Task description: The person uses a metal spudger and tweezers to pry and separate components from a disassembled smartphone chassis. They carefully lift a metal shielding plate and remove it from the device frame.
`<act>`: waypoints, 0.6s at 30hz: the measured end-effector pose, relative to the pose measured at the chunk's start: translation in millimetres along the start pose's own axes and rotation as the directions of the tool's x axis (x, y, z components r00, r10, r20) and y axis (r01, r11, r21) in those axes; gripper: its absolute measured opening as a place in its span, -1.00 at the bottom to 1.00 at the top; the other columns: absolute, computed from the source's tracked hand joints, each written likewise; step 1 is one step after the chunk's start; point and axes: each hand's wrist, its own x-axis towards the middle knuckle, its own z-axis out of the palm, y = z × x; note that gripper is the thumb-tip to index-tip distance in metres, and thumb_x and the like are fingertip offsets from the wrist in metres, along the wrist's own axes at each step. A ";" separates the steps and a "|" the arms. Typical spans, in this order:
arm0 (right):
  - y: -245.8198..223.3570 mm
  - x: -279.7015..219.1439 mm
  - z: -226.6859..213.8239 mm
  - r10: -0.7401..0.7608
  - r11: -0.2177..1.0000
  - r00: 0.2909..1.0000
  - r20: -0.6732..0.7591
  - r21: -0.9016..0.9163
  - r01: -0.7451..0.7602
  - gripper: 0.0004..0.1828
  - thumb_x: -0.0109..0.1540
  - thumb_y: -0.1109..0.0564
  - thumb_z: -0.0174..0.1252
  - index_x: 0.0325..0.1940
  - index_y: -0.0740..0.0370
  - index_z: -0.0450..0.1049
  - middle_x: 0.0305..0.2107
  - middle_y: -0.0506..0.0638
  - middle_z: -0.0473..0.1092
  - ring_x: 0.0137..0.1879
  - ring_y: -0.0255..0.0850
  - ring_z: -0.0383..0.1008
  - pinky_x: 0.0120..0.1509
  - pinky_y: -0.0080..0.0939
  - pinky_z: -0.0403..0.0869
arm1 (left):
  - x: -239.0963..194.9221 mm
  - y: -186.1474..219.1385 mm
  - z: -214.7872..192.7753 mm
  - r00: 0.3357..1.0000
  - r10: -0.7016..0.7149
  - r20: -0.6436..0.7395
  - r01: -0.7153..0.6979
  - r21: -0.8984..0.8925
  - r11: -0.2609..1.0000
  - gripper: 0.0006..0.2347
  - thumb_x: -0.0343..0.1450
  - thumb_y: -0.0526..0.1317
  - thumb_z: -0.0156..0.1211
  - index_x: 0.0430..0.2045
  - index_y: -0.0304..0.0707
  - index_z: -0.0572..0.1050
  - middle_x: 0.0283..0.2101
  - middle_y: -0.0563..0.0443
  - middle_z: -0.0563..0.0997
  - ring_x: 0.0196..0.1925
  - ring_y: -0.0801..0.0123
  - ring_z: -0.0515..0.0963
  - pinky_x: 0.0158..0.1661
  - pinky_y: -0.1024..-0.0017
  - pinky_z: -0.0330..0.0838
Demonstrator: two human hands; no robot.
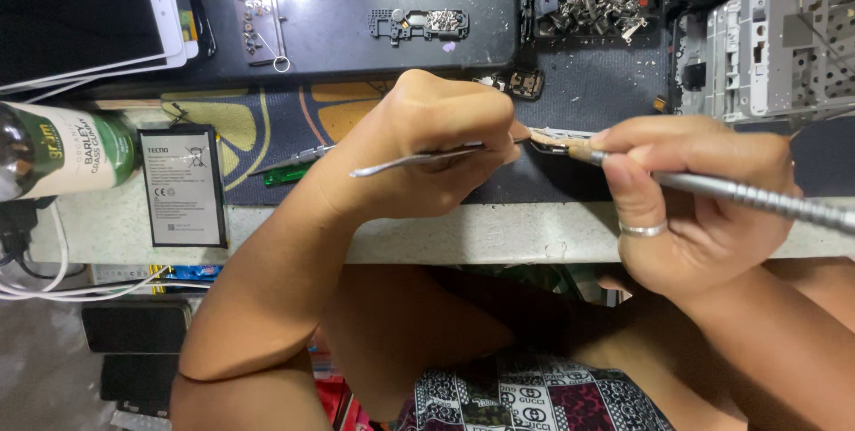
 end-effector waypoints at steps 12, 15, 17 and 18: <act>0.9 -5.0 -5.3 -0.041 0.998 0.997 0.067 -0.033 0.044 -0.67 0.43 0.24 0.19 0.05 0.33 0.13 -0.21 0.30 0.50 -0.21 -0.19 0.61 -0.17 -0.37 0.56 | 0.0 4.6 -0.9 0.998 -0.026 0.062 0.022 0.060 0.998 -0.81 0.42 -0.43 0.33 -0.40 -0.33 0.36 -0.41 -0.07 0.46 -0.40 0.06 0.55 -0.37 0.27 0.40; 3.0 -0.3 -2.6 -0.068 0.997 0.996 0.051 -0.038 0.070 -0.67 0.42 0.25 0.20 0.04 0.34 0.13 -0.23 0.30 0.50 -0.21 -0.17 0.61 -0.17 -0.36 0.57 | 1.5 9.4 -1.0 0.999 0.030 0.038 -0.038 0.240 0.970 -0.79 0.42 -0.42 0.37 -0.43 -0.35 0.36 -0.44 -0.11 0.46 -0.39 -0.02 0.55 -0.36 0.17 0.37; 3.9 1.8 -0.8 -0.082 0.996 0.996 0.041 -0.020 0.083 -0.68 0.42 0.26 0.18 0.03 0.35 0.12 -0.25 0.31 0.49 -0.20 -0.14 0.63 -0.16 -0.34 0.60 | 0.7 12.1 -1.0 1.000 0.021 0.001 -0.020 0.146 0.989 -0.77 0.44 -0.41 0.38 -0.45 -0.31 0.36 -0.45 -0.10 0.47 -0.42 0.03 0.54 -0.42 0.26 0.38; 3.7 2.1 0.1 -0.079 0.997 0.996 0.035 -0.014 0.080 -0.68 0.43 0.27 0.17 0.04 0.36 0.12 -0.25 0.31 0.49 -0.18 -0.13 0.63 -0.14 -0.34 0.60 | -0.1 13.1 -1.2 1.000 0.014 -0.017 -0.012 0.099 0.995 -0.76 0.45 -0.41 0.38 -0.47 -0.29 0.36 -0.45 -0.09 0.48 -0.43 0.05 0.54 -0.45 0.30 0.39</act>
